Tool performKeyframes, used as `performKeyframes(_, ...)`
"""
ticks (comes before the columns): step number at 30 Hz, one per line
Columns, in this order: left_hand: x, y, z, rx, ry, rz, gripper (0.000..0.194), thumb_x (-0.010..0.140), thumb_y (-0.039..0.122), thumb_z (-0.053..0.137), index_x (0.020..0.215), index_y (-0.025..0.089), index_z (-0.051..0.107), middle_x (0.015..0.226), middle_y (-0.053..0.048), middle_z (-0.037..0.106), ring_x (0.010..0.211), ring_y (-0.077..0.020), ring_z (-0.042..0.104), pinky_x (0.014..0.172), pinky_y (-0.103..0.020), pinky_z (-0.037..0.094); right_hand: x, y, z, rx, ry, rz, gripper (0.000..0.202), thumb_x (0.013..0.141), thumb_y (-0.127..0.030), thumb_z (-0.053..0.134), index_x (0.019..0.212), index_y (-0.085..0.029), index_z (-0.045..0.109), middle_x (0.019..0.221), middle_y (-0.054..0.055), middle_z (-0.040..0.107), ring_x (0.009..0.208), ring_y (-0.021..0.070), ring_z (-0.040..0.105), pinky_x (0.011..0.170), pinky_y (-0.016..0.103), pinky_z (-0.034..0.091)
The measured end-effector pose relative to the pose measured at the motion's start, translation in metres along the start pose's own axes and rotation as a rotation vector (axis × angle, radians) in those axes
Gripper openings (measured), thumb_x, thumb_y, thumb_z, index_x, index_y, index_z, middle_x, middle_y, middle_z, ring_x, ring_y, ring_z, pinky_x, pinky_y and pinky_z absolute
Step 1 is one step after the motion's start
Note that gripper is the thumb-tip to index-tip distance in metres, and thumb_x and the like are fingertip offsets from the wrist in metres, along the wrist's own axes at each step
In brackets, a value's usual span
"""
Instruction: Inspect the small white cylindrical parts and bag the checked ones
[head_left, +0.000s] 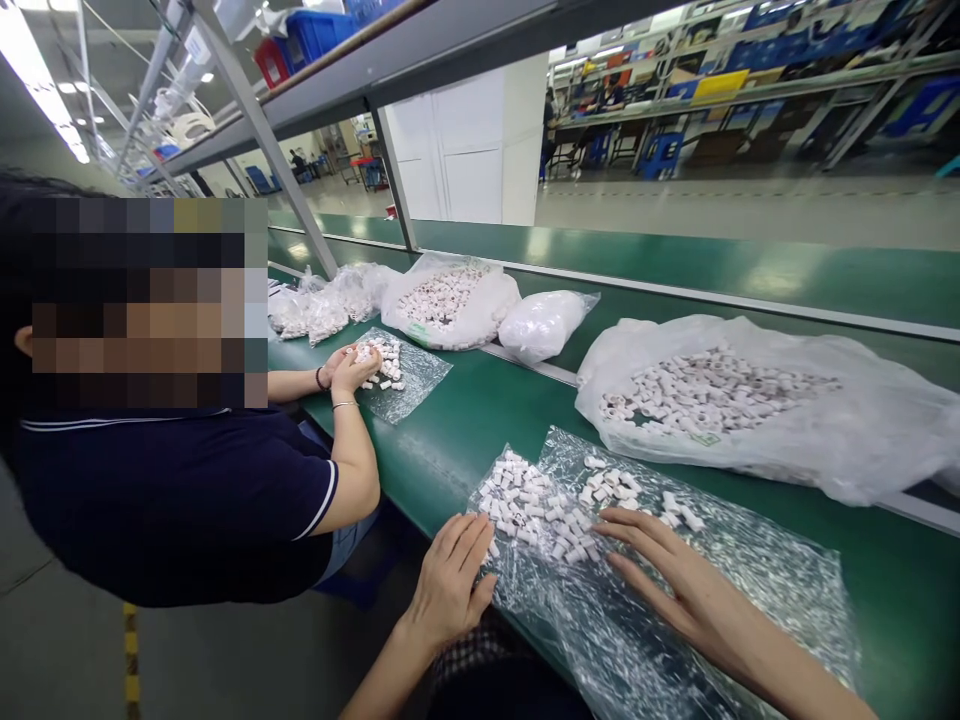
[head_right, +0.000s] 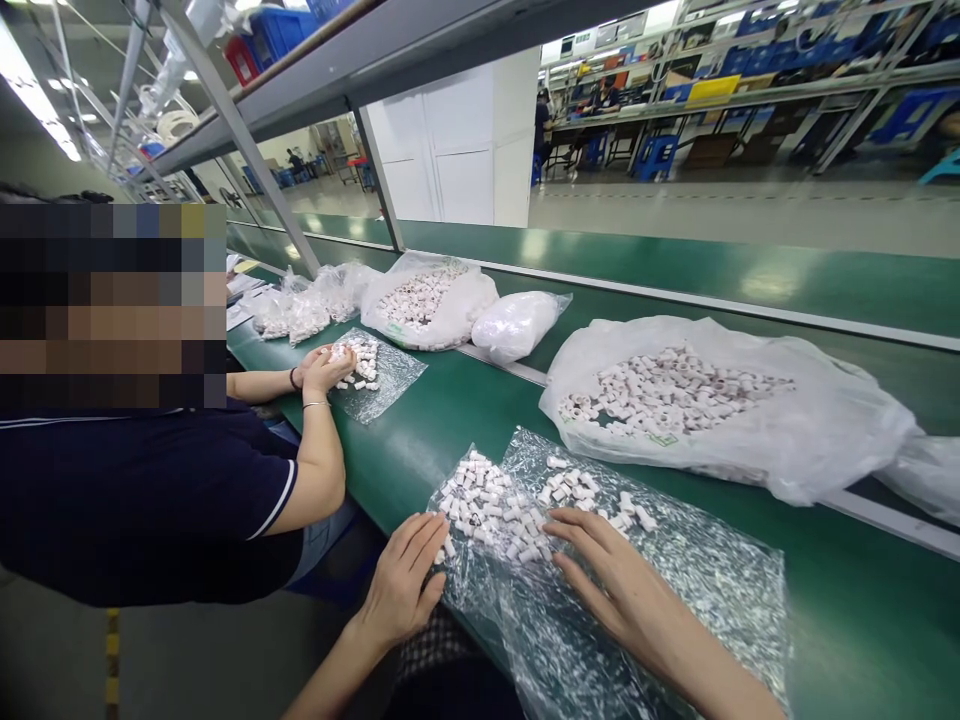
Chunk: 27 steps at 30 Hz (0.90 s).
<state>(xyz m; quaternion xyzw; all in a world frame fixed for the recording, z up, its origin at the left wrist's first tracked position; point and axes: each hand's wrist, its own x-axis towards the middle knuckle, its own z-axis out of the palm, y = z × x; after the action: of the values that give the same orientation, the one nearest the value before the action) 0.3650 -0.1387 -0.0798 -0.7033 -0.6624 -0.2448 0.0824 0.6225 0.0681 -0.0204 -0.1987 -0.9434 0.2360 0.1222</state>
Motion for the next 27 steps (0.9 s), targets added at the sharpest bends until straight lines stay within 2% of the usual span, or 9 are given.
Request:
performKeyframes(3,0.01,-0.007,-0.003,0.006,-0.1,-0.01,0.064,0.1,0.038,0.047,0.155,0.012,0.028,0.154,-0.013,0.043,0.146,-0.0303,0.033,0.118,-0.05,0.035,-0.001,-0.003,-0.002,0.009,-0.002,0.011,0.038,0.102,-0.044,0.046,0.139,-0.035,0.05,0.139,0.008,0.056,0.121,0.0286,0.062,0.094,0.043,0.061)
performKeyframes(6,0.016,-0.013,-0.002,-0.014,-0.165,0.002,0.066,0.1,0.043,0.045,0.156,0.012,0.026,0.155,-0.012,0.042,0.147,-0.029,0.032,0.12,-0.049,0.032,-0.003,-0.003,-0.002,0.014,-0.011,0.03,0.04,0.102,-0.043,0.046,0.141,-0.035,0.047,0.142,0.008,0.054,0.122,0.0281,0.061,0.093,0.042,0.061)
performKeyframes(11,0.014,-0.013,0.003,-0.02,-0.154,-0.01,0.065,0.101,0.045,0.042,0.155,0.01,0.028,0.152,-0.015,0.045,0.144,-0.0276,0.036,0.119,-0.047,0.035,-0.009,0.002,0.0,0.018,0.009,0.025,0.038,0.102,-0.041,0.046,0.139,-0.034,0.049,0.14,0.008,0.055,0.12,0.0273,0.063,0.091,0.039,0.062)
performKeyframes(19,0.014,-0.007,0.002,0.041,-0.146,0.001,0.061,0.101,0.049,0.039,0.154,0.019,0.034,0.149,-0.014,0.047,0.139,-0.0313,0.04,0.111,-0.049,0.042,-0.007,0.003,0.001,0.014,0.007,0.019,0.037,0.103,-0.04,0.045,0.139,-0.034,0.05,0.139,0.009,0.055,0.12,0.0271,0.062,0.091,0.039,0.062)
performKeyframes(27,0.012,-0.007,0.005,0.052,-0.163,0.032,0.061,0.102,0.047,0.04,0.154,0.018,0.033,0.151,-0.011,0.045,0.141,-0.0299,0.037,0.114,-0.047,0.038,-0.009,-0.004,-0.002,0.021,-0.022,0.039,0.038,0.103,-0.041,0.044,0.14,-0.033,0.049,0.14,0.009,0.054,0.119,0.026,0.062,0.089,0.037,0.061)
